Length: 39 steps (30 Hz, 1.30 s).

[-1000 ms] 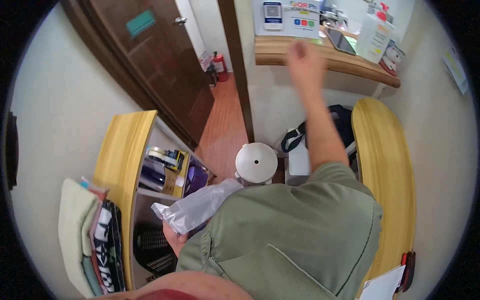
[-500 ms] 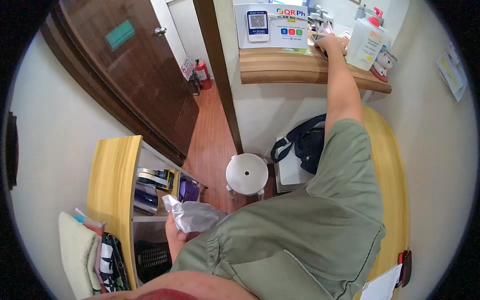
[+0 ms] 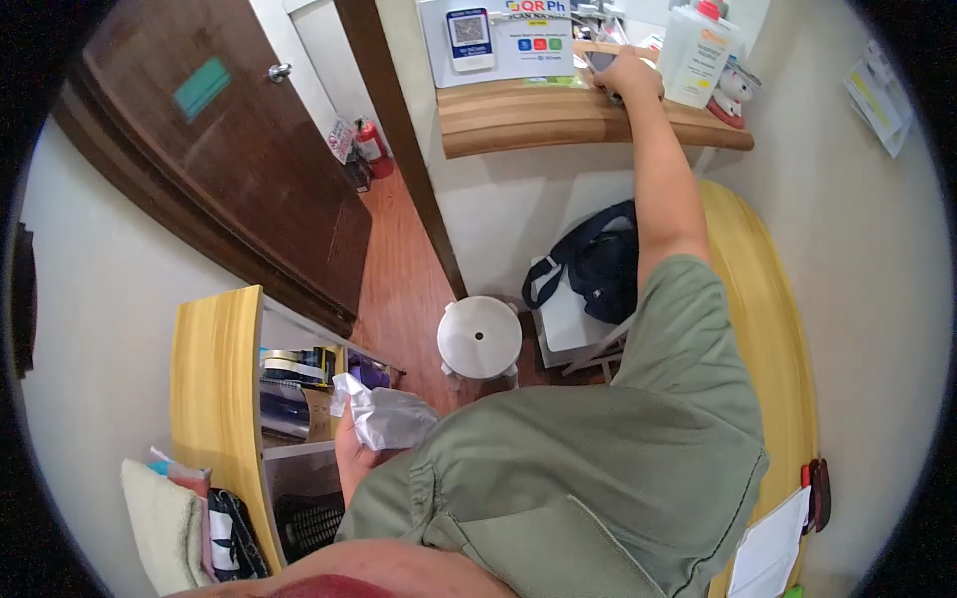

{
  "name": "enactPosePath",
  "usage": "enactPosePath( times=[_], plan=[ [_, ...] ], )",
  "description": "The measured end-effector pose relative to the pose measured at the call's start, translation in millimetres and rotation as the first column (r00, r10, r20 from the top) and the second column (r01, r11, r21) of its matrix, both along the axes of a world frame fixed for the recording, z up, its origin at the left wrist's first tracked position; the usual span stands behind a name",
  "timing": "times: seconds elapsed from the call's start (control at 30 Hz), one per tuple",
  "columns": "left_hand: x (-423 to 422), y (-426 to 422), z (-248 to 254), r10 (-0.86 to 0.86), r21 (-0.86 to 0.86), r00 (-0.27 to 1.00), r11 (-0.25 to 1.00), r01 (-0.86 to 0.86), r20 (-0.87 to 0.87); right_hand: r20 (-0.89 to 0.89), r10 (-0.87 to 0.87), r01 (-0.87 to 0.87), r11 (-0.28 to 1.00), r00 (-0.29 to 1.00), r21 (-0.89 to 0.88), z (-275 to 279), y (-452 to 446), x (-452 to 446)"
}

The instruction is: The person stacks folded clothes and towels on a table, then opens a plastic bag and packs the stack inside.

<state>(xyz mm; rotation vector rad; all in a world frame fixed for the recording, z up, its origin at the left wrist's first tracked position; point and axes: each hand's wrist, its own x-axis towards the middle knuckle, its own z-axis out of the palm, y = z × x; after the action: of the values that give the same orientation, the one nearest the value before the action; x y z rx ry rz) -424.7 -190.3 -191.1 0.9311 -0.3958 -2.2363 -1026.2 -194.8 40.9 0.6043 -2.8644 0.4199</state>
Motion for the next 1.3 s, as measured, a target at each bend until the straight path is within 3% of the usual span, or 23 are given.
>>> enactPosePath(
  times=[0.17,0.27,0.33,0.37,0.4,0.5,0.63,0.93,1.0,1.03,1.07,1.17,1.3],
  plan=[
    [-5,0,7,-0.079,-0.004,0.997,0.997,0.079,-0.005,-0.064,-0.009,0.005,0.998,0.998,-0.058,12,39,54],
    [-9,-2,2,-0.057,0.013,0.998,0.998,0.057,0.02,-0.161,-0.072,0.039,0.979,0.984,-0.2,4,62,89],
    [-12,0,5,-0.048,0.017,0.999,0.999,0.048,0.005,-0.461,-0.137,-0.074,0.909,0.877,-0.411,-12,73,110],
    [-13,-1,3,-0.055,0.018,0.998,0.998,0.055,0.007,-0.521,-0.179,-0.122,0.862,0.835,-0.492,-16,75,124],
    [-14,-2,0,-0.064,0.024,0.998,0.998,0.064,0.004,-0.519,-0.183,-0.117,0.863,0.835,-0.492,-20,77,129],
    [-18,-1,2,-0.081,0.002,0.997,0.997,0.081,-0.006,-0.701,-0.228,-0.338,0.749,0.676,-0.57,-36,79,131],
    [-22,1,-1,-0.102,-0.01,0.994,0.995,0.102,-0.035,-0.776,-0.246,-0.426,0.72,0.58,-0.547,-37,79,133],
    [-17,3,-6,-0.116,0.073,0.993,0.99,0.118,-0.031,-0.749,-0.222,-0.41,0.722,0.624,-0.556,-36,80,138],
    [-14,5,-5,-0.119,0.088,0.992,0.989,0.122,-0.044,-0.627,-0.188,-0.274,0.779,0.756,-0.564,-29,80,141],
    [-15,9,8,-0.162,-0.042,0.984,0.985,0.165,0.072,-0.625,-0.173,-0.284,0.777,0.762,-0.562,-25,80,139],
    [-15,12,16,-0.184,-0.16,0.963,0.963,0.216,0.195,-0.54,-0.164,-0.176,0.834,0.826,-0.523,-20,77,132],
    [-10,14,18,-0.161,-0.215,0.949,0.951,0.223,0.273,-0.301,-0.117,0.039,0.967,0.946,-0.253,-9,62,92],
    [3,16,28,-0.068,-0.329,0.918,0.921,0.208,0.391,-0.08,0.027,-0.038,0.989,0.996,-0.144,-6,36,35]
  ],
)
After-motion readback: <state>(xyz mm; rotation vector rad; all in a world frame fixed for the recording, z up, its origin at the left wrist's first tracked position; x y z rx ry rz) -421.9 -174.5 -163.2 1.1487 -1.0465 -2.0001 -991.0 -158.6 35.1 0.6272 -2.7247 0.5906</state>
